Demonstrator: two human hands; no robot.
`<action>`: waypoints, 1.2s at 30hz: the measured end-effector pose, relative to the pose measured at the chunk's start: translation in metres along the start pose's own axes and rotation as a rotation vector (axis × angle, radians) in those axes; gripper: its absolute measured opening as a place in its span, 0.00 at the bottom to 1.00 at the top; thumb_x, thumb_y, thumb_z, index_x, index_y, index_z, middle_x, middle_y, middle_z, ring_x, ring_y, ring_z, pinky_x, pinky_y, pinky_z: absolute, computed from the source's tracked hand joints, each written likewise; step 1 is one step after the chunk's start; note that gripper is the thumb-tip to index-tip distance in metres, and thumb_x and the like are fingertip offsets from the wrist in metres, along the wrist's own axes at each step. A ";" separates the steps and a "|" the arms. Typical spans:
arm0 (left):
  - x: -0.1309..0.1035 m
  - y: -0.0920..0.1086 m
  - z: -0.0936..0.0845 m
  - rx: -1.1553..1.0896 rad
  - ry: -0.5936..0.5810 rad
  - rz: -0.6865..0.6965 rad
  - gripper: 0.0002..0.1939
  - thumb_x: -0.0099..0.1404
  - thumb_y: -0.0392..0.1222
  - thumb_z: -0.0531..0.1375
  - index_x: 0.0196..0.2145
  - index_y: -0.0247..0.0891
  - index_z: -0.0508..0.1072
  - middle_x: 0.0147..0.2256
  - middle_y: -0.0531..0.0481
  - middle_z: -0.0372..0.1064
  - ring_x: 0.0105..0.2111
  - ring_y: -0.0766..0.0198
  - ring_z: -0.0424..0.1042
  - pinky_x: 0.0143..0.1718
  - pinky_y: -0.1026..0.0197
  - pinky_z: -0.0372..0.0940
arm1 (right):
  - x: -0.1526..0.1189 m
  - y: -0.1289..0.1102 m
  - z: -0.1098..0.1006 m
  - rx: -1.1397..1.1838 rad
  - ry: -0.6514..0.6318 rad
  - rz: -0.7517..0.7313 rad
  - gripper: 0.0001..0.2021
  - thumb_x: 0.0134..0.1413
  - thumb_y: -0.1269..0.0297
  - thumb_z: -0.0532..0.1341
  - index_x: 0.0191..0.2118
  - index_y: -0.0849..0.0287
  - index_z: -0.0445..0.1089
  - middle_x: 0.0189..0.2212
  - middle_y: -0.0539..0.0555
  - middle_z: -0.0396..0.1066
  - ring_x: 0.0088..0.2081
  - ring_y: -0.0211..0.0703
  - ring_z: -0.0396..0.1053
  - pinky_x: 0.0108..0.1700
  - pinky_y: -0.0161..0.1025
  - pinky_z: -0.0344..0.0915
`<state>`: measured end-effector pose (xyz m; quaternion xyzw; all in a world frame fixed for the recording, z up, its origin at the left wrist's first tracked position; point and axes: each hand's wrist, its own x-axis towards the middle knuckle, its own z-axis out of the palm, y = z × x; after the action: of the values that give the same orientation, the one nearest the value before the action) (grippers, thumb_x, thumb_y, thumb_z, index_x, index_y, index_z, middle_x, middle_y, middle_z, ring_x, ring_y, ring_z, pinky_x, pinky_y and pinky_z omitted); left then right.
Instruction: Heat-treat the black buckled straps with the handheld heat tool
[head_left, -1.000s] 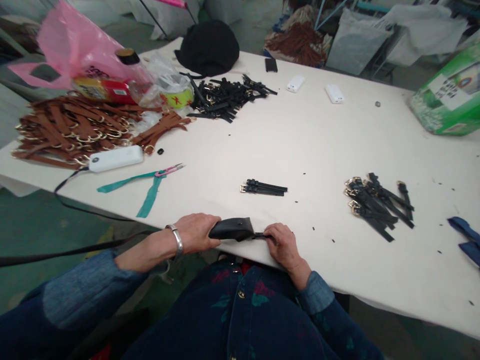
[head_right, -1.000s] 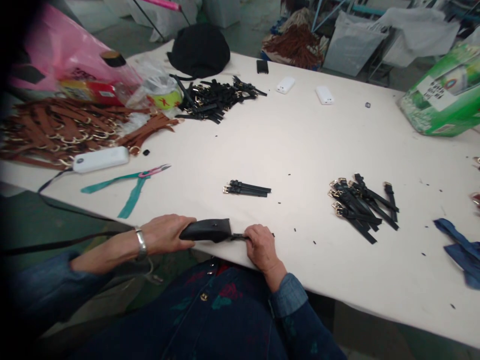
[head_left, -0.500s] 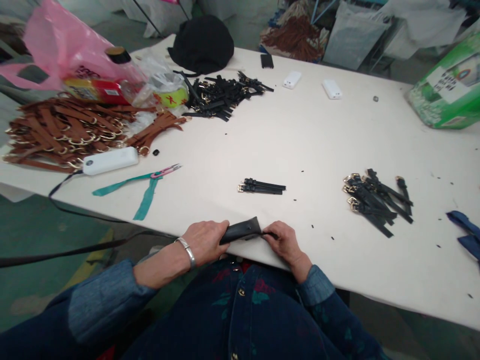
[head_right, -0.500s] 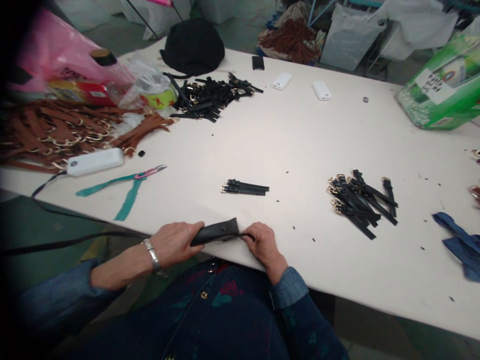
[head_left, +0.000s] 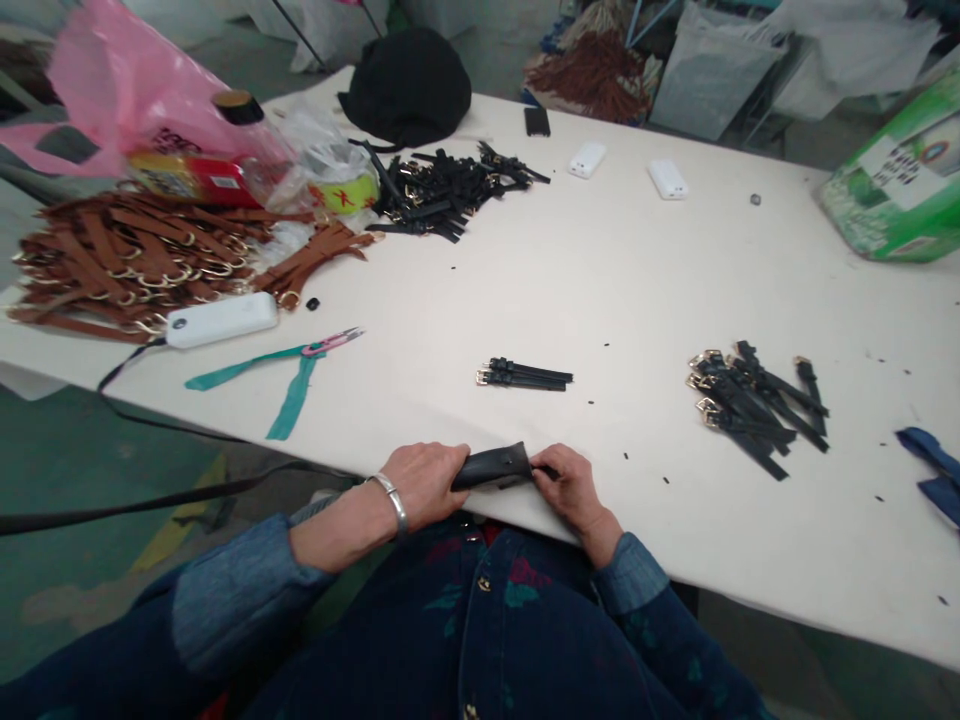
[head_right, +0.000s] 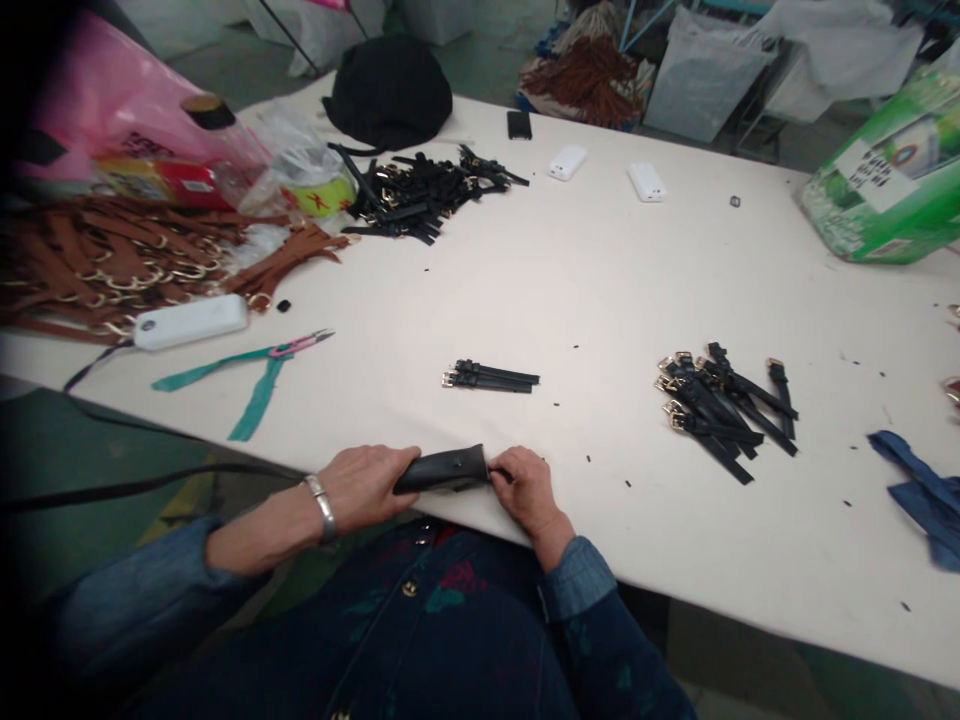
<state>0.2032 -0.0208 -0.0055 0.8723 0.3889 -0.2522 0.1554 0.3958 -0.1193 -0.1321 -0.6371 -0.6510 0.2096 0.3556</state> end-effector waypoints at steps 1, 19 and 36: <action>0.002 0.000 0.000 -0.012 0.005 -0.007 0.17 0.53 0.52 0.51 0.37 0.41 0.67 0.31 0.45 0.70 0.33 0.55 0.69 0.31 0.58 0.61 | 0.000 0.001 0.000 0.005 0.006 0.002 0.05 0.46 0.71 0.57 0.30 0.56 0.69 0.27 0.51 0.69 0.32 0.40 0.65 0.35 0.37 0.61; 0.014 -0.020 0.009 -0.170 -0.088 0.033 0.16 0.48 0.52 0.55 0.33 0.43 0.70 0.31 0.49 0.71 0.32 0.59 0.69 0.30 0.62 0.60 | -0.002 0.000 0.000 0.059 0.014 -0.021 0.02 0.47 0.69 0.58 0.29 0.57 0.68 0.27 0.52 0.69 0.32 0.41 0.66 0.36 0.39 0.63; 0.010 -0.016 0.015 -0.186 -0.048 0.003 0.16 0.49 0.53 0.54 0.34 0.43 0.69 0.31 0.49 0.71 0.32 0.58 0.69 0.30 0.62 0.60 | -0.002 0.002 0.004 0.085 0.062 -0.008 0.02 0.47 0.69 0.58 0.30 0.57 0.68 0.28 0.52 0.69 0.32 0.41 0.66 0.35 0.39 0.63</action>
<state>0.1915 -0.0117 -0.0248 0.8483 0.4057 -0.2357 0.2455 0.3945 -0.1207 -0.1363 -0.6250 -0.6326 0.2160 0.4031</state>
